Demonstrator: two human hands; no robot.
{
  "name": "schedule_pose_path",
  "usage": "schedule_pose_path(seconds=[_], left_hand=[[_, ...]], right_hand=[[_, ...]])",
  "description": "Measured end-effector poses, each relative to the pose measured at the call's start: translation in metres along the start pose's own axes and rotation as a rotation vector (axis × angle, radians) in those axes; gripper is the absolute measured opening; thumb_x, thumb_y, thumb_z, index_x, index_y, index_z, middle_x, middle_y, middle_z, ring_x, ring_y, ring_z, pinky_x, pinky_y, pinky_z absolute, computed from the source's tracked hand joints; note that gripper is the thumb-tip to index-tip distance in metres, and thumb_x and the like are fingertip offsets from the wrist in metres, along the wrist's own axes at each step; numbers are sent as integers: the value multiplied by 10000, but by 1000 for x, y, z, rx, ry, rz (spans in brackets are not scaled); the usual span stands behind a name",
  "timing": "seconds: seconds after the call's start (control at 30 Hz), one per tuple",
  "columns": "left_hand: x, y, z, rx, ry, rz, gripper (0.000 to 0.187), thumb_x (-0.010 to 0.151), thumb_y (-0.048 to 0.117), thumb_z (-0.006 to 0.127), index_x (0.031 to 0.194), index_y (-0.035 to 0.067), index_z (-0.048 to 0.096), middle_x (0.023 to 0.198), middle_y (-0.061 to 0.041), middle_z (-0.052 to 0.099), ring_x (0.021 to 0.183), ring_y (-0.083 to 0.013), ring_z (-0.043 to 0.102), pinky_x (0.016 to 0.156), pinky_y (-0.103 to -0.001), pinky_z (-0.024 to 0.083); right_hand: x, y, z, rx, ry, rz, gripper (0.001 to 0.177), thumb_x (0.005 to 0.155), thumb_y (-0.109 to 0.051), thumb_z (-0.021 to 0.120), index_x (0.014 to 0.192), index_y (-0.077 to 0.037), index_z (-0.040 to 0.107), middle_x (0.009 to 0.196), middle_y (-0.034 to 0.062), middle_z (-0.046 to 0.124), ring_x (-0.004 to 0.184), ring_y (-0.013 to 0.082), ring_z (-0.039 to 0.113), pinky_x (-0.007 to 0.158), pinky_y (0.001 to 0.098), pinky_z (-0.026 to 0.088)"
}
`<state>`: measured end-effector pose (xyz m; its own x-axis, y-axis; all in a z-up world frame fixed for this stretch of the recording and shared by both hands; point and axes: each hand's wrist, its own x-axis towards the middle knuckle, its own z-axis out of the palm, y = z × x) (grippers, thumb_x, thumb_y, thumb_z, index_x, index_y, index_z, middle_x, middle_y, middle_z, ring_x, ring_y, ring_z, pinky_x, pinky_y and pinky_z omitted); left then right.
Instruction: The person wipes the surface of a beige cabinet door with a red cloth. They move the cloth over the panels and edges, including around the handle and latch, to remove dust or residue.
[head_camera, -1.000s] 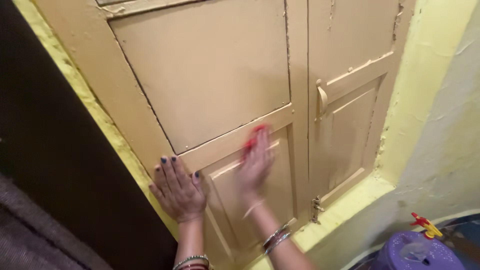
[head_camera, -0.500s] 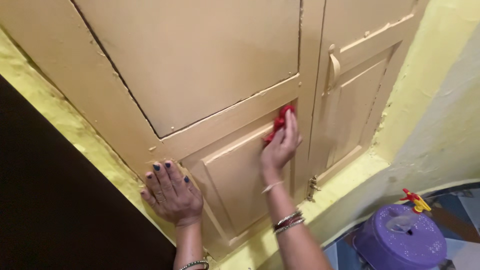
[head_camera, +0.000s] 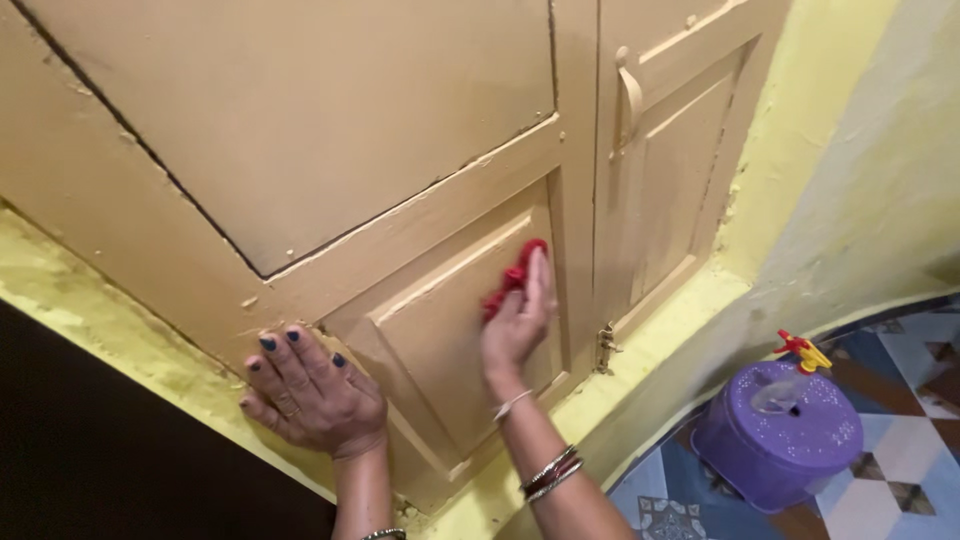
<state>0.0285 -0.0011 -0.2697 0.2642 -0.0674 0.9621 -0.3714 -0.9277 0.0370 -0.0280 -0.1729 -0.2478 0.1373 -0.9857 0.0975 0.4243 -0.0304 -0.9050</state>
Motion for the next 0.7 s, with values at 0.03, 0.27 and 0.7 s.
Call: schedule_pose_path(seconds=[0.03, 0.27, 0.7], left_hand=[[0, 0, -1, -6, -8, 1, 546, 1145, 277, 314, 1598, 17, 475, 1672, -147, 370, 1563, -362, 284, 1280, -530, 79], [-4, 4, -1, -47, 6, -28, 534, 1159, 278, 329, 1592, 16, 498, 1655, -182, 415, 1541, -443, 319, 1259, -598, 101], [-13, 5, 17, 7, -10, -85, 586, 1176, 376, 209, 1652, 58, 332, 1706, -160, 309, 1595, -394, 219, 1305, -556, 22]], right_hand=[[-15, -13, 5, -61, -63, -250, 567, 955, 78, 470, 1476, -128, 554, 1560, 69, 537, 1274, 259, 595, 1038, 365, 509], [49, -53, 41, -288, -19, -1001, 452, 1042, 27, 600, 1469, -120, 607, 1557, 56, 565, 1431, 244, 513, 1226, 386, 402], [74, 247, -101, -503, 77, -716, 478, 854, 60, 691, 1298, -116, 704, 1386, 113, 660, 1333, 310, 590, 1133, 424, 434]])
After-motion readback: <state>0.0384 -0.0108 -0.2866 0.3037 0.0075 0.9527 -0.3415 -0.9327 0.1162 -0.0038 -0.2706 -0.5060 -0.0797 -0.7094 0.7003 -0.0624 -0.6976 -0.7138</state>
